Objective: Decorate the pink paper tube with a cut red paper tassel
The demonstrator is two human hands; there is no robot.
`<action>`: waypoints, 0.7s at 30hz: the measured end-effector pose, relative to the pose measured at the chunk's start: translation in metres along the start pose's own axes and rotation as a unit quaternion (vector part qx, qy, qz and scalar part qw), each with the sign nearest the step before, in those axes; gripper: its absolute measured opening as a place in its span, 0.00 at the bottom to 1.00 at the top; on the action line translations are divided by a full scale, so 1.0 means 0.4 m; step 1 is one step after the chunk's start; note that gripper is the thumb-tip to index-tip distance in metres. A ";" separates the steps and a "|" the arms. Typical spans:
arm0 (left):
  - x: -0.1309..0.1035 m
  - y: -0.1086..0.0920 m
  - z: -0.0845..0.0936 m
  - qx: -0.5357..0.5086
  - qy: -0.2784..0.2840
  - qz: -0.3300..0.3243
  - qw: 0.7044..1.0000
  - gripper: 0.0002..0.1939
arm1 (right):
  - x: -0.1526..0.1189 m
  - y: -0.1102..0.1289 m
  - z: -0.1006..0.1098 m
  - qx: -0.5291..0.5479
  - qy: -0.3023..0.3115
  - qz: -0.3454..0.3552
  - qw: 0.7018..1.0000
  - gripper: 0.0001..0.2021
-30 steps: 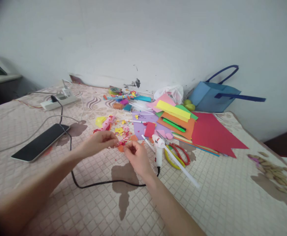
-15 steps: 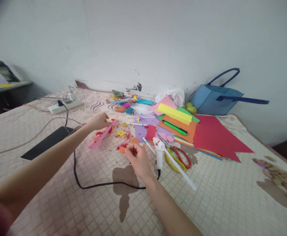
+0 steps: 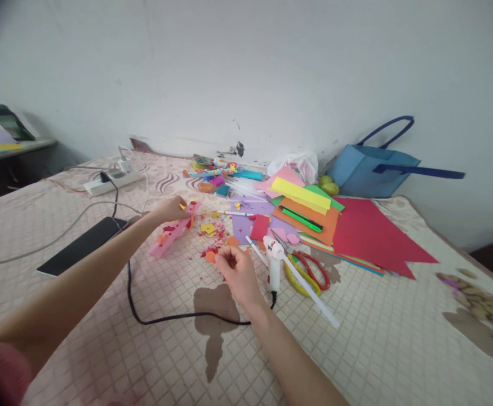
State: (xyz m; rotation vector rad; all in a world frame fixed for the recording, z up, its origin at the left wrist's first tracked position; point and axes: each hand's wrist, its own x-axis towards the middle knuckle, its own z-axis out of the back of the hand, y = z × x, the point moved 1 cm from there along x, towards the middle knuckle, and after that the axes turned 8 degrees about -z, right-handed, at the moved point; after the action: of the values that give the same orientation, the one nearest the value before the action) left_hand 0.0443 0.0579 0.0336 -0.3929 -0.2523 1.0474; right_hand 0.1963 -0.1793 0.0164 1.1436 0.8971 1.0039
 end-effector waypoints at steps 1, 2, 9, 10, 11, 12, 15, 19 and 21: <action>-0.004 0.001 0.006 -0.016 -0.003 -0.002 1.000 0.24 | 0.000 0.000 0.000 0.001 -0.001 -0.003 1.000 0.10; -0.010 0.002 0.013 -0.034 -0.005 -0.005 0.999 0.23 | 0.000 -0.001 0.000 0.004 -0.003 -0.006 1.000 0.10; -0.081 -0.009 0.074 -0.154 0.002 -0.057 0.986 0.19 | 0.006 0.005 0.002 0.032 -0.001 0.009 0.999 0.09; -0.091 -0.011 0.080 -0.178 0.012 -0.069 0.982 0.20 | 0.012 0.007 0.001 0.028 -0.002 0.022 0.999 0.08; -0.100 -0.013 0.085 -0.209 0.017 -0.079 0.974 0.20 | 0.020 0.010 -0.001 0.022 -0.004 0.038 0.999 0.08; -0.109 -0.015 0.089 -0.237 0.022 -0.088 0.967 0.21 | 0.030 0.014 -0.003 0.016 -0.006 0.056 0.998 0.07; -0.134 -0.027 0.102 -0.275 0.016 -0.108 0.955 0.20 | 0.070 0.025 -0.013 0.011 -0.012 0.102 0.995 0.05; -0.160 -0.050 0.115 -0.284 0.027 -0.134 0.949 0.19 | 0.124 0.035 -0.032 0.029 -0.004 0.128 0.991 0.04; -0.170 -0.062 0.120 -0.291 0.050 -0.152 0.943 0.19 | 0.144 0.037 -0.042 0.044 0.007 0.132 0.990 0.05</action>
State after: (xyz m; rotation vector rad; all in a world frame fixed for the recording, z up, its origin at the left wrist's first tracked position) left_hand 0.0127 -0.0031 0.0864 -0.9087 -0.5180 0.6301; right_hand 0.1958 -0.1182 0.0243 1.3565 0.8213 1.1974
